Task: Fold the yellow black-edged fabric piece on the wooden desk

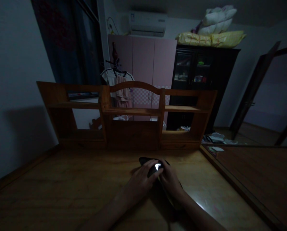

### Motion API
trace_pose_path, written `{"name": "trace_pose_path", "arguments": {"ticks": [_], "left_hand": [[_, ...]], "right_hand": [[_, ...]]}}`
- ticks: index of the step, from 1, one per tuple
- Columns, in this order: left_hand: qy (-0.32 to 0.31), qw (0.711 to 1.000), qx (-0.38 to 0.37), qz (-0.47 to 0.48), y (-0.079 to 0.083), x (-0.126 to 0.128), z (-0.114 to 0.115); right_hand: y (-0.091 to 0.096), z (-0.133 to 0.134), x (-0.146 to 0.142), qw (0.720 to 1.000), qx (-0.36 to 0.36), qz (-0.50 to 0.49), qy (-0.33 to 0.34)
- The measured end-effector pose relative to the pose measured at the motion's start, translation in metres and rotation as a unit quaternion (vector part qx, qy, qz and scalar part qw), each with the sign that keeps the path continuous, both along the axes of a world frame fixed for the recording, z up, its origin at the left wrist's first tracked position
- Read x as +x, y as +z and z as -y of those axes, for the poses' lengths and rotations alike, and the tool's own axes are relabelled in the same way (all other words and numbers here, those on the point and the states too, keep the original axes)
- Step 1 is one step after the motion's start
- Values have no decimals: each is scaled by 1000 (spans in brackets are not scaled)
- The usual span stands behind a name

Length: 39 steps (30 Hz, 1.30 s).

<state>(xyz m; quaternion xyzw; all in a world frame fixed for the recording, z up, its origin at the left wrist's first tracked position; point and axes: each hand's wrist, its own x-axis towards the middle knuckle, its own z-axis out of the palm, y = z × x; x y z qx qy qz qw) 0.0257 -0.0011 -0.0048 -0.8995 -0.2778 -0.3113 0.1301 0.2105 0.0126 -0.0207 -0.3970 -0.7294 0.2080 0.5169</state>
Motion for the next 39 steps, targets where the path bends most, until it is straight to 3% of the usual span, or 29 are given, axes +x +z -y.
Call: {"name": "trace_pose_path", "arguments": {"ticks": [17, 28, 34, 39], "left_hand": [[-42, 994, -87, 53, 5, 0, 9], [-8, 999, -28, 42, -3, -2, 4], [4, 999, -14, 32, -6, -3, 1], [-2, 1000, -16, 23, -8, -3, 1]], "right_hand": [[7, 7, 9, 992, 44, 115, -33], [7, 2, 8, 986, 53, 156, 11], [16, 9, 0, 988, 79, 128, 29], [12, 5, 2, 990, 68, 120, 19]]}}
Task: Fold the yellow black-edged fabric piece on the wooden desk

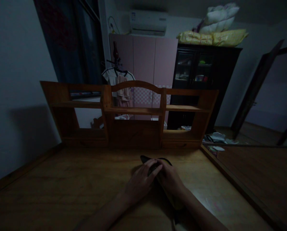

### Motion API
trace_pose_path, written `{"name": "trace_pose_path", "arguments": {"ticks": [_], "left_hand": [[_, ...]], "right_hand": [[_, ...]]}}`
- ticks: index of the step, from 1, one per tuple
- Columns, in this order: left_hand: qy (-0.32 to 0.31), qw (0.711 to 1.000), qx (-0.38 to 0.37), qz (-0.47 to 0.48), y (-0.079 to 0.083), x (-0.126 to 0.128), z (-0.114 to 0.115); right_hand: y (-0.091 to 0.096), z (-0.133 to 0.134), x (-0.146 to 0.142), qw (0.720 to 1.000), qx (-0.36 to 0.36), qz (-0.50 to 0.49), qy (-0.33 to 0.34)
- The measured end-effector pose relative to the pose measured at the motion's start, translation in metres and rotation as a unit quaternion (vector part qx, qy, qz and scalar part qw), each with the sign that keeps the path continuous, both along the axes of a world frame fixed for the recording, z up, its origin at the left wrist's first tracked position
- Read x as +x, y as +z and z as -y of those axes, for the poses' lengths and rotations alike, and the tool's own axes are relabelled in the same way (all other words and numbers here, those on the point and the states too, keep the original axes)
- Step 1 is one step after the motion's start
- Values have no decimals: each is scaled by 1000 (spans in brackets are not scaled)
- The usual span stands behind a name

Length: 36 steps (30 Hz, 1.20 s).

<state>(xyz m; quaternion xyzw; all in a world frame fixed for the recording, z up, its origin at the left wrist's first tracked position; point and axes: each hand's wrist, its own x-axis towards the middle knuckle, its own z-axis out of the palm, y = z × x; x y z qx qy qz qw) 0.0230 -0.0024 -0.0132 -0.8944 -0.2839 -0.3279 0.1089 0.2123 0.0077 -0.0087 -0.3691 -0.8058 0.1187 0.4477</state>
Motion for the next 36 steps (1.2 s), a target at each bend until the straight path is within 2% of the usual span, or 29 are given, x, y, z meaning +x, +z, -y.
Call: {"name": "trace_pose_path", "arguments": {"ticks": [8, 15, 22, 28, 33, 36], "left_hand": [[-11, 1000, -14, 5, -2, 0, 0], [-19, 1000, -7, -3, -2, -1, 0], [-3, 999, 34, -2, 0, -4, -2], [8, 999, 45, -6, 3, -4, -2], [-2, 998, 57, -16, 4, -4, -1], [-3, 998, 66, -11, 3, -3, -2]], "right_hand": [[-7, -3, 2, 998, -17, 26, -61], [-14, -6, 8, 984, -23, 123, -125], [-19, -7, 6, 991, 16, 104, -82], [-14, -2, 0, 997, 7, 68, -44], [-12, 1, -2, 998, 39, 41, -3], [-13, 2, -2, 999, 33, 34, 8]]}}
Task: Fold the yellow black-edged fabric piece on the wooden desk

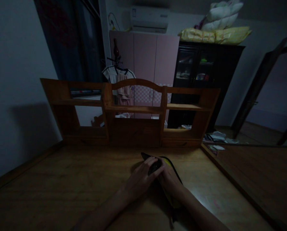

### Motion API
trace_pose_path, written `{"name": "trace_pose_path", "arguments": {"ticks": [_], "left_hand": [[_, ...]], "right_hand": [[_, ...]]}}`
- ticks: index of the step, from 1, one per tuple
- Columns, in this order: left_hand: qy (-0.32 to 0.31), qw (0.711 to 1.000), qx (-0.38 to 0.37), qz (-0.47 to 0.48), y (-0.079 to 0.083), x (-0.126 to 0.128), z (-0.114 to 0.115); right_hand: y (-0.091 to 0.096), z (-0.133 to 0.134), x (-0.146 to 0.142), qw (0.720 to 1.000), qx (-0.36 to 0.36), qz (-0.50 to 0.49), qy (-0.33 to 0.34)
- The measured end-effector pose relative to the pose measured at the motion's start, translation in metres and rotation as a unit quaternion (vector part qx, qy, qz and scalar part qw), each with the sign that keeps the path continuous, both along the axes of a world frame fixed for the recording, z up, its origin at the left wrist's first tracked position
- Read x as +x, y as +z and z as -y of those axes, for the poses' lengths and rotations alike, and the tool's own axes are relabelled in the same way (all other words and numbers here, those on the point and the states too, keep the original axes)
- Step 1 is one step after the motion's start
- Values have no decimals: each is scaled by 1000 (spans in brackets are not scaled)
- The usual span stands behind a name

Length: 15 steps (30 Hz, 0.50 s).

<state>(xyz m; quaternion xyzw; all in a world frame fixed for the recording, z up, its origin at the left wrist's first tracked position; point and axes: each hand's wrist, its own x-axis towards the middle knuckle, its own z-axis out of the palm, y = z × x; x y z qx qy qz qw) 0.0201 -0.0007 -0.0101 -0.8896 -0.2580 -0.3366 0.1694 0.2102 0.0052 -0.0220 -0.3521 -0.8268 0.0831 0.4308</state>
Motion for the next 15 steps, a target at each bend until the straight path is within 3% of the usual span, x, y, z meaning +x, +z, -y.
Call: {"name": "trace_pose_path", "arguments": {"ticks": [15], "left_hand": [[-4, 1000, -13, -5, 1, 1, 3]], "right_hand": [[7, 2, -1, 998, -53, -27, -4]]}}
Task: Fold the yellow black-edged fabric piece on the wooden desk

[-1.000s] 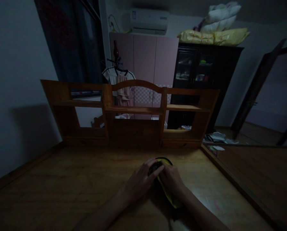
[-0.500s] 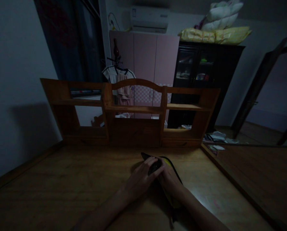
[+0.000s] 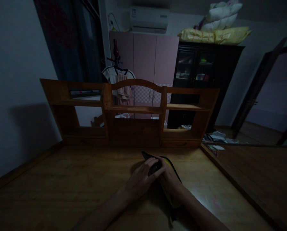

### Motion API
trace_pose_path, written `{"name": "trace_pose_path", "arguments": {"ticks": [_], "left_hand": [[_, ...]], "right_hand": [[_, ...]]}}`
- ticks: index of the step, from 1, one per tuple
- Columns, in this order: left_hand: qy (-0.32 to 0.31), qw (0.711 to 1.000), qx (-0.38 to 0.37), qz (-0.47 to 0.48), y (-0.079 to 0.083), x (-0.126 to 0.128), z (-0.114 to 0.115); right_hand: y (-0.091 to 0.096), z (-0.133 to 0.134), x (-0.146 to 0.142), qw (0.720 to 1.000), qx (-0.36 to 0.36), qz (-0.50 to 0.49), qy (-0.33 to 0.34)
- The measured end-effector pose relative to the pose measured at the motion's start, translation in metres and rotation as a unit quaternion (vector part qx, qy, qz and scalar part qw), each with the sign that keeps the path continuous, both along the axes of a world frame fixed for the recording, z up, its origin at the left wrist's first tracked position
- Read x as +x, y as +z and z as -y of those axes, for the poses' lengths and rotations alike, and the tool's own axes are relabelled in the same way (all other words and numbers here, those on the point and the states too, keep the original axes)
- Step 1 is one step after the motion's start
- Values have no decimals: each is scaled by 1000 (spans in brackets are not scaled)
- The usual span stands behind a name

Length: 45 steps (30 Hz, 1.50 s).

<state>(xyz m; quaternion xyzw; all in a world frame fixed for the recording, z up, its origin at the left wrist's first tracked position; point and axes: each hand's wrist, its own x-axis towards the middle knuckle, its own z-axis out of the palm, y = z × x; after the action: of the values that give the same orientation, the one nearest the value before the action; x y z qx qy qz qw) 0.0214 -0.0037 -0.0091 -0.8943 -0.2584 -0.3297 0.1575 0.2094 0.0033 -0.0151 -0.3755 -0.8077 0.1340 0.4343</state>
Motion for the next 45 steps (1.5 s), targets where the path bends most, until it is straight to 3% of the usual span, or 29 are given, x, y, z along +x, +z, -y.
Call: {"name": "trace_pose_path", "arguments": {"ticks": [6, 14, 21, 45], "left_hand": [[-21, 998, -62, 8, 1, 0, 3], [-17, 999, -42, -1, -5, -2, -1], [-11, 1000, -28, 2, -1, -2, -1], [-7, 999, -31, -22, -2, 1, 1]], "right_hand": [[-1, -6, 7, 996, -23, 72, -47], [-5, -11, 11, 990, -59, 96, -90], [-2, -5, 6, 998, -22, 52, -30], [1, 0, 6, 999, -29, 26, 2]]}}
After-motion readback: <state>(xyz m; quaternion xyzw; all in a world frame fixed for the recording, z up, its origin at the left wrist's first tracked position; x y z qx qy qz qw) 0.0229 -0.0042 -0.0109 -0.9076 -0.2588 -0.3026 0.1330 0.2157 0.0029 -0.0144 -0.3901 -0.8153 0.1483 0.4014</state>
